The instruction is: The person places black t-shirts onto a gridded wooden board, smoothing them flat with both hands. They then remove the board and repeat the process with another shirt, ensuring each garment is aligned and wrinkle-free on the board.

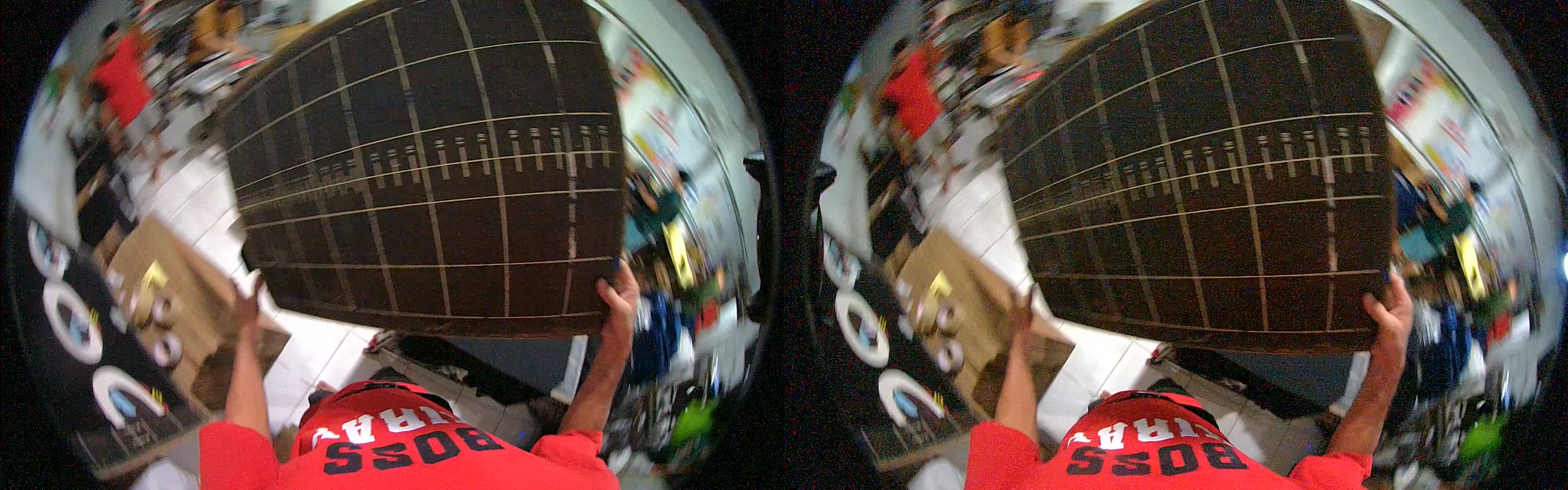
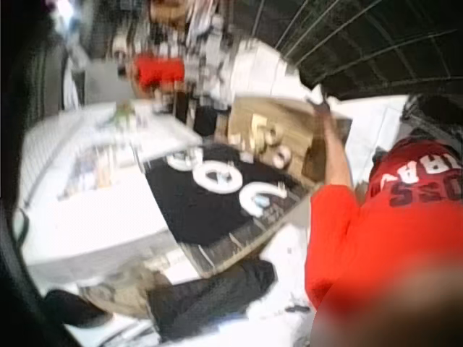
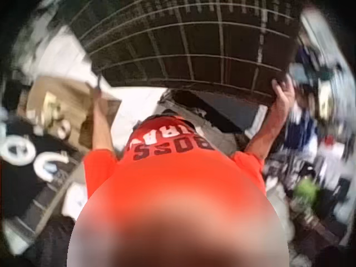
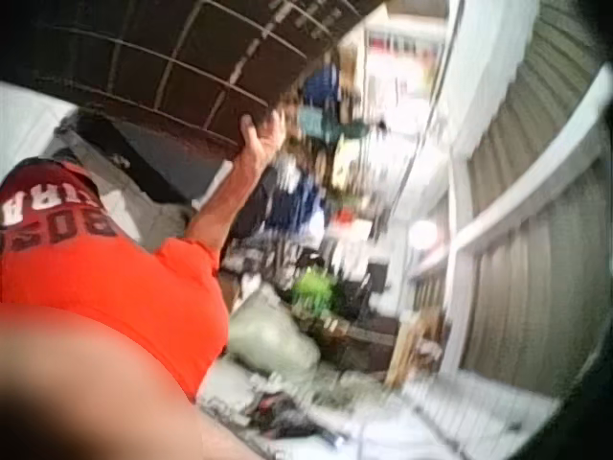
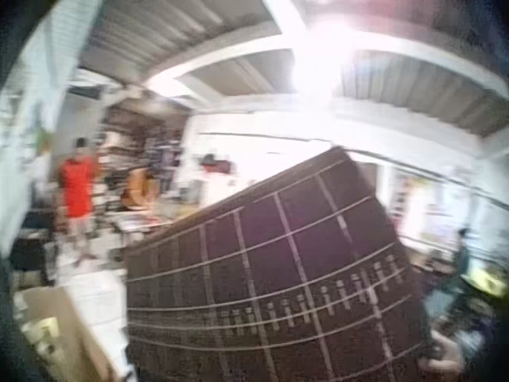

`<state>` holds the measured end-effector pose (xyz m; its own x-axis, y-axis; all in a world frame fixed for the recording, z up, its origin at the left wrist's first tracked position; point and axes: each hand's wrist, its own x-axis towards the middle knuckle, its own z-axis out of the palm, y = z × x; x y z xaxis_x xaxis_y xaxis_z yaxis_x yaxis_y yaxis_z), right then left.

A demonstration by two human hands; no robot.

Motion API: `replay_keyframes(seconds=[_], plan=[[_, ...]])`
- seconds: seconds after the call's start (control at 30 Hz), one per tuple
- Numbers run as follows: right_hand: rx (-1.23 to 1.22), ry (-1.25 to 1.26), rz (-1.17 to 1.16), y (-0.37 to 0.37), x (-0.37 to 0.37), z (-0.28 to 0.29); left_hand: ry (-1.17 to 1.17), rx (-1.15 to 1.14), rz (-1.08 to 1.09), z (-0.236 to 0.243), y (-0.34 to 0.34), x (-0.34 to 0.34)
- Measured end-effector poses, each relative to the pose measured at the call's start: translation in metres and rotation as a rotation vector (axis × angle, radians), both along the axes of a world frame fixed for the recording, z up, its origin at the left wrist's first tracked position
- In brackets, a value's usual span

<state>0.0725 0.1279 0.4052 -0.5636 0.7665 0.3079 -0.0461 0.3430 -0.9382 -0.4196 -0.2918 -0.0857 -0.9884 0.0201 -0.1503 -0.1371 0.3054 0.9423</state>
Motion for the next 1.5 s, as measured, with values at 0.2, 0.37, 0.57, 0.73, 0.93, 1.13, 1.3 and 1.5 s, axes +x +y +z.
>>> replay_keyframes(seconds=[0.2,0.37,0.57,0.73,0.93,1.13,1.3,1.5], plan=[[-0.008,-0.207,-0.360,0.024,0.112,-0.071,-0.159,0.334,-0.008,0.088,0.026,-0.006],[-0.169,-0.313,-0.500,-0.014,0.125,-0.012,-0.080,0.064,-0.055,0.210,-0.006,-0.025],[-0.362,-0.199,-0.505,-0.010,0.121,-0.048,-0.148,0.115,-0.134,0.236,-0.002,-0.055],[-0.461,-0.149,-0.444,-0.010,0.131,-0.077,-0.132,0.113,-0.192,0.259,0.008,-0.068],[-0.542,-0.312,-0.645,-0.025,0.129,-0.100,0.046,-0.131,-0.300,0.302,0.029,-0.109],[-0.599,-0.209,-0.678,-0.050,0.134,-0.121,0.040,-0.182,-0.381,0.318,0.069,-0.148],[-0.639,-0.118,-0.684,-0.064,0.127,-0.129,0.057,-0.227,-0.482,0.336,0.119,-0.174],[-0.678,-0.155,-0.805,-0.067,0.124,-0.139,0.045,-0.290,-0.539,0.351,0.155,-0.197]])
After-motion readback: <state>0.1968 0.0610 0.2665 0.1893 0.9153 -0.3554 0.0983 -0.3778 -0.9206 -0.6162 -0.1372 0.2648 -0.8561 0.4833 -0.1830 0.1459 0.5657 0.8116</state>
